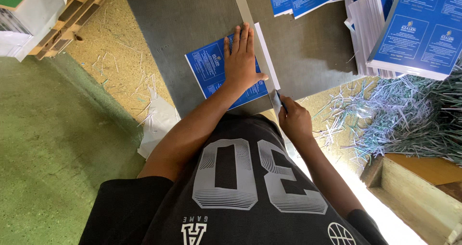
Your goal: The person repeatedly cuts the edge of blue printed sheets using a utility knife and a metal ruler as a guide. Each sheet is aligned, trimmed, and then set aside on a growing stack.
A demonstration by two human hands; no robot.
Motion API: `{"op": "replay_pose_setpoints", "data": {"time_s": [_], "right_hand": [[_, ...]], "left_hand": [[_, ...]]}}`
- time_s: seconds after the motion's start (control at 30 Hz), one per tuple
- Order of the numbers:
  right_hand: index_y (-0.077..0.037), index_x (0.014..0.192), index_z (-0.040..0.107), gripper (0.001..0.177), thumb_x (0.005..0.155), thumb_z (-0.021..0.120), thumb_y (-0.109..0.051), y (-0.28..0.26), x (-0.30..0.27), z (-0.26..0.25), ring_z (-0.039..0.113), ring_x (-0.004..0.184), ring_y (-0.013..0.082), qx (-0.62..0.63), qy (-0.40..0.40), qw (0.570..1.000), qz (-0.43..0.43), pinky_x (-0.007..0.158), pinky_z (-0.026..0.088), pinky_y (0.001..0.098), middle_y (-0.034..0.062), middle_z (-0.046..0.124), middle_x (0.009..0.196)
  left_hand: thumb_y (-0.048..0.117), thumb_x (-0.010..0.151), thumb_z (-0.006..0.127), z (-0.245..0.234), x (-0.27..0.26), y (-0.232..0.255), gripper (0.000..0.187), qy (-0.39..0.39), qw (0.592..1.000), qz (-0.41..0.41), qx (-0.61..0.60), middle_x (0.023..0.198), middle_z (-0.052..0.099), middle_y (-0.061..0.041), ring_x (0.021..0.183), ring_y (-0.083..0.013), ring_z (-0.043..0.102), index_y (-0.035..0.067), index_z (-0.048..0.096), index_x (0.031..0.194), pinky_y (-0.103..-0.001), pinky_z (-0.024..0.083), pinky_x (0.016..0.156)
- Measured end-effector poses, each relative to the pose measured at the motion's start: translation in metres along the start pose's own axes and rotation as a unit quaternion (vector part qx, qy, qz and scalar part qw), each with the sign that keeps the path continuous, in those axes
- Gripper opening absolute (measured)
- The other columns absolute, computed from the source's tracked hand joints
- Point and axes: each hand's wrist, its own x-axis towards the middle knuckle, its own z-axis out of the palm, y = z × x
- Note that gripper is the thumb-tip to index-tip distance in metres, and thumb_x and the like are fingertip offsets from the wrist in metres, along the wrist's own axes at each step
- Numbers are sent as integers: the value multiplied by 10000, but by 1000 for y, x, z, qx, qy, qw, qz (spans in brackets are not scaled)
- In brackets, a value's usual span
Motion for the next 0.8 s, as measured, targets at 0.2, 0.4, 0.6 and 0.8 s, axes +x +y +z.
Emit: {"op": "replay_pose_setpoints", "data": {"time_s": [0.2,0.4,0.6,0.8], "right_hand": [[-38,1254,710,307,982,566,-47,-7,-17,-13,714,676,357,-29,-42,998,26,536,566,473,163,770,909],[22,1245,699,264,991,644,-24,-7,15,-18,766,766,354,-2,51,996,-73,658,631,437,181,787,995],[-103,1213,715,339,920,550,-58,-18,114,10,682,738,425,9,95,995,-31,575,513,509,158,752,924],[-89,1111,703,255,907,557,-43,-34,197,23,683,693,408,7,107,992,-65,525,509,519,138,746,850]], "left_hand": [[843,683,964,1,-1,0,1546,5,1000,3,-5,1764,17,-112,1633,-329,22,44,95,1682,-579,93,1305],[835,680,952,1,-3,-1,1548,4,1000,7,10,1761,6,-127,1628,-332,5,39,82,1684,-568,76,1308],[788,655,962,2,0,0,1527,0,1000,0,3,1761,33,-105,1627,-316,28,35,110,1675,-569,83,1302],[810,617,983,17,3,-5,1585,29,1000,11,5,1764,67,-130,1630,-332,45,43,79,1669,-579,73,1298]]}}
